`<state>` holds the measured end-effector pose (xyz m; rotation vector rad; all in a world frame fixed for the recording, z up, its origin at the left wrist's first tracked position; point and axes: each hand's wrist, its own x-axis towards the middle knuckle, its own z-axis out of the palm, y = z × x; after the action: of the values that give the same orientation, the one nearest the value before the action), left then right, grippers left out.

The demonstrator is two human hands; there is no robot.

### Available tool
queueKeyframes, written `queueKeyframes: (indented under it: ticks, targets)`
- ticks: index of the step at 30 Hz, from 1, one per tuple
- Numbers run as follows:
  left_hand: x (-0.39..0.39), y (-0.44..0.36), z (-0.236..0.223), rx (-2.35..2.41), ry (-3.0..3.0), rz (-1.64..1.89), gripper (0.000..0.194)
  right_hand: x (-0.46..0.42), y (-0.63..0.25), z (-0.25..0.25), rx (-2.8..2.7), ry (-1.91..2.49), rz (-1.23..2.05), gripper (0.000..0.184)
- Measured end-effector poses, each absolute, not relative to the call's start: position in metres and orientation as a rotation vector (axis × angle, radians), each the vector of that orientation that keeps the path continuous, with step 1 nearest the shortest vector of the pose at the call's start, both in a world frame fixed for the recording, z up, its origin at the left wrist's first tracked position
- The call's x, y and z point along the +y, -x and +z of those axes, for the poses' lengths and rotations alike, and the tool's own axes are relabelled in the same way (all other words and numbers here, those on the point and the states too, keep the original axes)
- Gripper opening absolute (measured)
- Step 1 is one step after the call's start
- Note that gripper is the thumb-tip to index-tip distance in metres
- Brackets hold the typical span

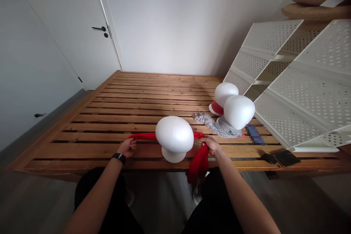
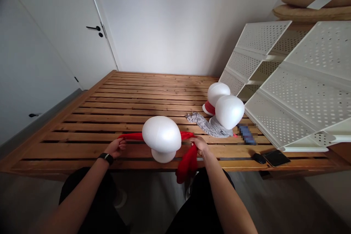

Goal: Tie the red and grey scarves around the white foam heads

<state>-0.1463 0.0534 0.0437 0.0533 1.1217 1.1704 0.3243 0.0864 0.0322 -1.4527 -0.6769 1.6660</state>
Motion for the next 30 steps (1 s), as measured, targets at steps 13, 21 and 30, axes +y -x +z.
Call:
queueKeyframes:
  ticks: [13,21,30]
  targets:
    - [0.199,0.173,0.107,1.209,-0.309,1.216,0.024,0.177,-0.361,0.092,-1.311,1.582,1.689,0.037]
    - [0.3,0.121,0.113,1.477,-0.696,1.137,0.018,0.296,-0.307,0.1,-1.391,1.628,1.224,0.03]
    - [0.167,0.09,0.046,1.756,-1.245,1.134,0.034,0.197,-0.287,0.053,-1.638,1.54,1.002,0.041]
